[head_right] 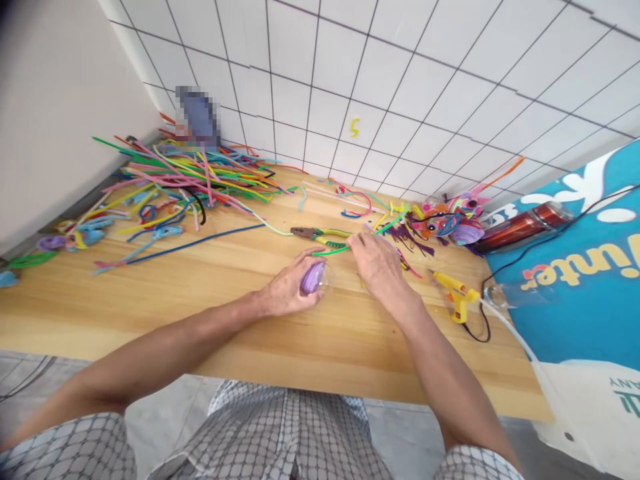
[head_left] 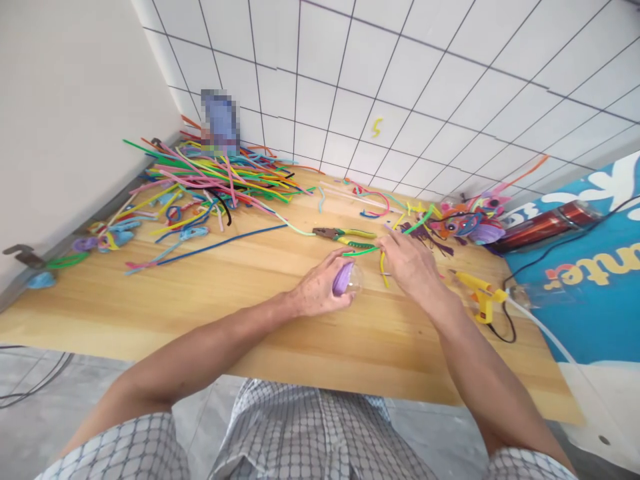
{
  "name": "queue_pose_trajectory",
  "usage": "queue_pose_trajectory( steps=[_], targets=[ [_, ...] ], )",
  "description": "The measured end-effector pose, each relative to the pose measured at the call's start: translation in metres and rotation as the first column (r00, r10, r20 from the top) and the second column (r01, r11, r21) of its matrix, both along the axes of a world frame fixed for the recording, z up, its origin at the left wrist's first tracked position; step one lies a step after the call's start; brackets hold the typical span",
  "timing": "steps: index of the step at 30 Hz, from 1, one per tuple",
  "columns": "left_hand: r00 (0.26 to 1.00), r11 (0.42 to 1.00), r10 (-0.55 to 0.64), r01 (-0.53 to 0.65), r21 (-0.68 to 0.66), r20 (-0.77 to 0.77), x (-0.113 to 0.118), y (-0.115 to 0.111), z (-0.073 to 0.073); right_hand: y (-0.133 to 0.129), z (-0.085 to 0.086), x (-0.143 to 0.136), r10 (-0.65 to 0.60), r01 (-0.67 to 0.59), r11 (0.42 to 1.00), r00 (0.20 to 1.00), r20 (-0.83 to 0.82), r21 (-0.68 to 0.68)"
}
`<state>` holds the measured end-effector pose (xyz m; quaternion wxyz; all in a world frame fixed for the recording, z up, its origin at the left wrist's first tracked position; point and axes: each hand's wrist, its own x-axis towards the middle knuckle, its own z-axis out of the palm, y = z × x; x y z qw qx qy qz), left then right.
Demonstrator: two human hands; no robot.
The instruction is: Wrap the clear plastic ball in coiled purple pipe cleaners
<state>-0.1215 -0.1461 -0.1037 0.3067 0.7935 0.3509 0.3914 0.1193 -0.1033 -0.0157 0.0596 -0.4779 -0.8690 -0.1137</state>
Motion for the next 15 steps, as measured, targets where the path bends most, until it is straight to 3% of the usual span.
queue_pose_trajectory(
  steps=[9,15],
  targets=[
    [0.997,0.995,-0.012,0.020,0.100,-0.076,-0.001,-0.005,0.004,-0.011,0.023,-0.004,0.013,-0.021,0.999,0.987,0.162,0.045],
    [0.995,0.997,-0.069,0.072,0.042,-0.071,-0.001,-0.004,0.006,-0.015,0.030,-0.008,0.072,-0.073,0.997,0.997,0.020,0.034]
  ],
)
